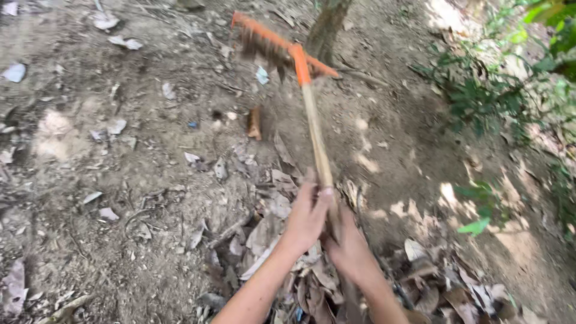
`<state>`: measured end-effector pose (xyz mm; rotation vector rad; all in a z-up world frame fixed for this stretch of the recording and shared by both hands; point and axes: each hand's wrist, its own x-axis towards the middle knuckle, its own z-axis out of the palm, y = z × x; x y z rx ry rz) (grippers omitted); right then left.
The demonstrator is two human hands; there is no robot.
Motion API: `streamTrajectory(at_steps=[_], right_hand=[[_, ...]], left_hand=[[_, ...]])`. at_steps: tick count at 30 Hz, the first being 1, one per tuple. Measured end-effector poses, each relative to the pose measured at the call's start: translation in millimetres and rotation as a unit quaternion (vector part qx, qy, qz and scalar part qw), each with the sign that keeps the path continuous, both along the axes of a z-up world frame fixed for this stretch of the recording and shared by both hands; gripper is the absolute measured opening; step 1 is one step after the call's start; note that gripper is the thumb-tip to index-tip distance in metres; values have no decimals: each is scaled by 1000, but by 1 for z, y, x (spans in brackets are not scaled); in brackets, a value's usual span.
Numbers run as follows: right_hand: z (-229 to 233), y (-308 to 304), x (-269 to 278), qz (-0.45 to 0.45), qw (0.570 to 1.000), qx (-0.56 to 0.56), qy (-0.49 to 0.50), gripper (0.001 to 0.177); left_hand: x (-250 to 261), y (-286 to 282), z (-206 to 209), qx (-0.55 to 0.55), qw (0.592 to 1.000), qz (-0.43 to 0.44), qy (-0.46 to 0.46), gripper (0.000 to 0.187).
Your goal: The person uses a rake and their hands to gather dry leaves into a pile and then places the leaves into a large yellow bag.
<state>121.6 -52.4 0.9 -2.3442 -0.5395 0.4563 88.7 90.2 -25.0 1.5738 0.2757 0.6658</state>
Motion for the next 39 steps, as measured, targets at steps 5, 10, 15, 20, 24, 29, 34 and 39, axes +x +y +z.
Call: streamTrajectory(at_steps=[5, 10, 15, 20, 24, 29, 34, 39], right_hand=[[-88, 154, 41, 0, 986, 87, 143, 41], [-149, 138, -7, 54, 988, -130, -65, 26], [-74, 22, -55, -133, 932, -235, 244, 77], [-39, -31, -45, -17, 955, -242, 169, 56], [-24, -94, -59, 23, 982, -136, 131, 51], [-76, -91, -112, 44, 962, -270, 17, 42], [-78, -278, -169, 42, 947, -314, 56, 41], [-113, -523, -265, 71, 916, -393, 34, 81]], left_hand=[[-48, 70, -33, -91, 979, 110, 149, 54], [-83, 88, -68, 104, 959, 83, 252, 53], [-55, 90, -53, 534, 822, 43, 195, 66], [-67, 36, -61, 485, 849, -50, 204, 61], [-56, 12, -91, 514, 818, -62, 253, 38], [-79, -40, -103, 572, 775, -24, 270, 48], [-146, -197, -57, 554, 751, -145, 328, 77], [-240, -384, -25, 558, 701, -259, 361, 89]])
